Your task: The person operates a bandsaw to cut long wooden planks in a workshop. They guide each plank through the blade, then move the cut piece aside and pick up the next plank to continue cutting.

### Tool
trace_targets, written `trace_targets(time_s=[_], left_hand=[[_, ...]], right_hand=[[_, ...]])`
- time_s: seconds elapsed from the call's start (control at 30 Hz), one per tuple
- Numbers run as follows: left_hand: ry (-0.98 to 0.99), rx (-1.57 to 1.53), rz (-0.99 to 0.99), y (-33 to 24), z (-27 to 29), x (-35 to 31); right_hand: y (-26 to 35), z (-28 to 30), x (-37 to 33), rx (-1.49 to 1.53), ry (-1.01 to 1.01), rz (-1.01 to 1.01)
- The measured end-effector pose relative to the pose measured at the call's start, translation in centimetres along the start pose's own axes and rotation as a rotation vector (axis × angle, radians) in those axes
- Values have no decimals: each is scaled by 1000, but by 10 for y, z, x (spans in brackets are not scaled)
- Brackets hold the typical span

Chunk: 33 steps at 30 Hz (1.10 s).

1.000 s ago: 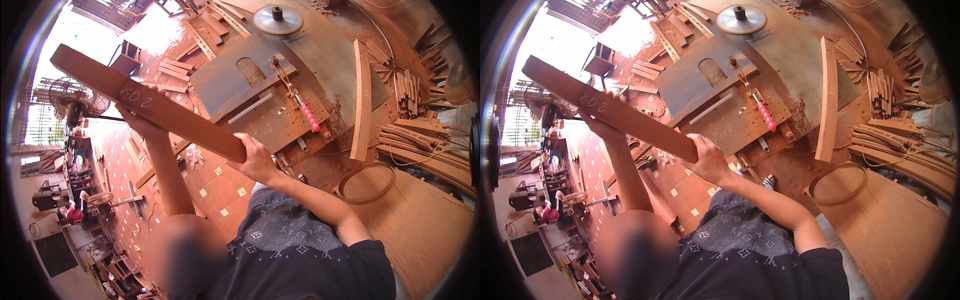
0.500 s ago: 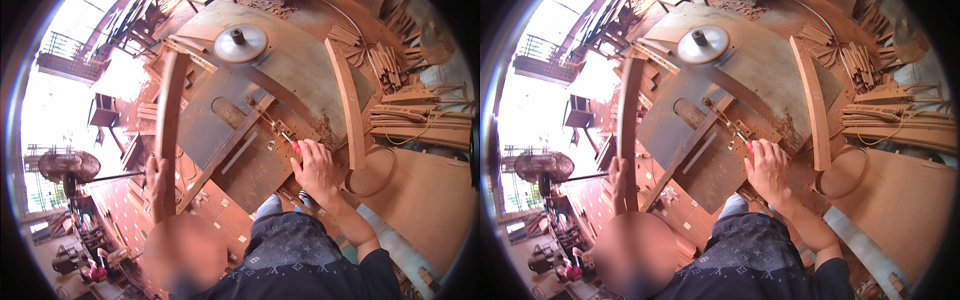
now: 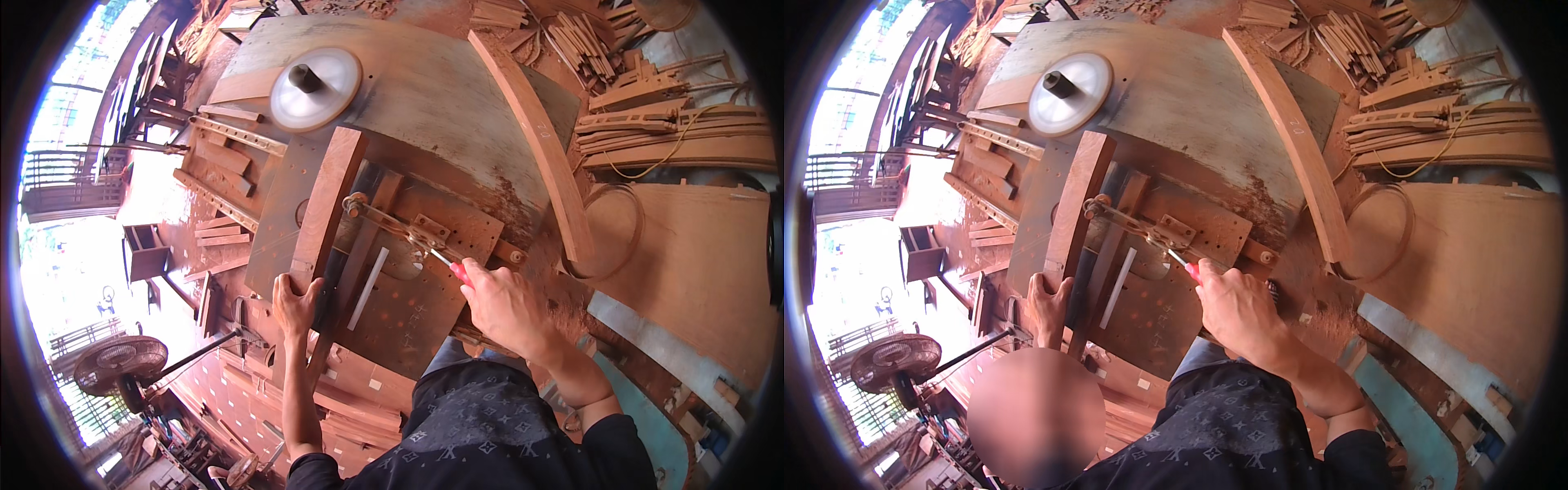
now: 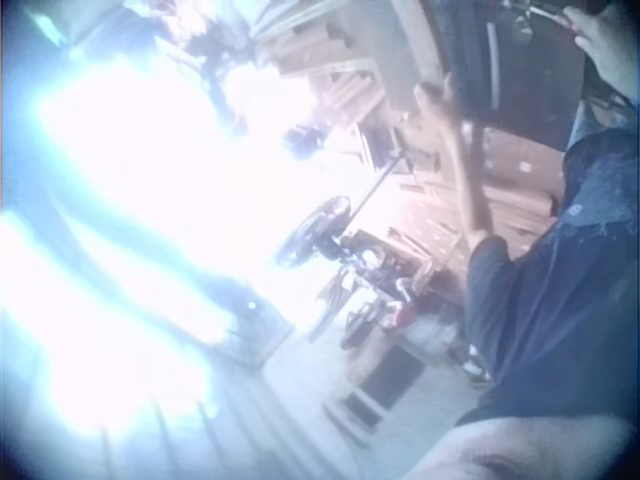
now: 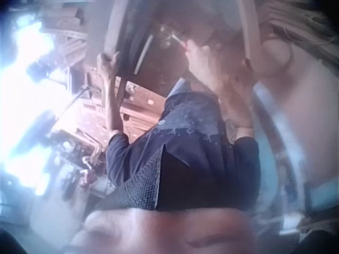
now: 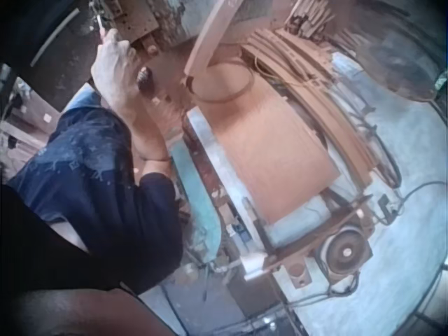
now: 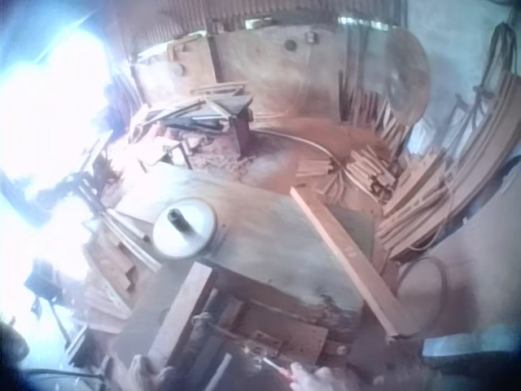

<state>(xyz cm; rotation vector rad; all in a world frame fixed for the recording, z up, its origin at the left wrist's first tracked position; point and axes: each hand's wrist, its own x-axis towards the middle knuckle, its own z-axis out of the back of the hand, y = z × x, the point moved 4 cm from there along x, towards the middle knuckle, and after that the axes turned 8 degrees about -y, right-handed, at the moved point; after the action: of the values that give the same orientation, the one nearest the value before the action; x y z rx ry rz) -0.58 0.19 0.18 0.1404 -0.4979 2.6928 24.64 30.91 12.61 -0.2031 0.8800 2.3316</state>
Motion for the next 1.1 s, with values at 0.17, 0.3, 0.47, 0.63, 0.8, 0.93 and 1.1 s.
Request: trace_targets(time_s=[0.17, 0.3, 0.47, 0.63, 0.8, 0.93, 1.1], left_hand=[[-1, 42, -79, -24, -21, -1], [9, 53, -106, -41, -28, -6], [25, 21, -164, -50, -27, -8], [180, -4, -57, -46, -27, -5], [151, 24, -107, -45, -25, -7], [146, 39, -121, -42, -26, -8], [147, 37, -124, -37, -27, -9]], right_hand=[[-10, -10, 3, 43, -7, 10], [-11, -10, 3, 68, 9, -23], [-10, -6, 6, 101, 46, -58], [-9, -9, 11, 125, 16, -43], [-13, -13, 11, 117, 0, -21], [-14, -12, 13, 169, 25, -27], [-16, -12, 13, 178, 43, -31]])
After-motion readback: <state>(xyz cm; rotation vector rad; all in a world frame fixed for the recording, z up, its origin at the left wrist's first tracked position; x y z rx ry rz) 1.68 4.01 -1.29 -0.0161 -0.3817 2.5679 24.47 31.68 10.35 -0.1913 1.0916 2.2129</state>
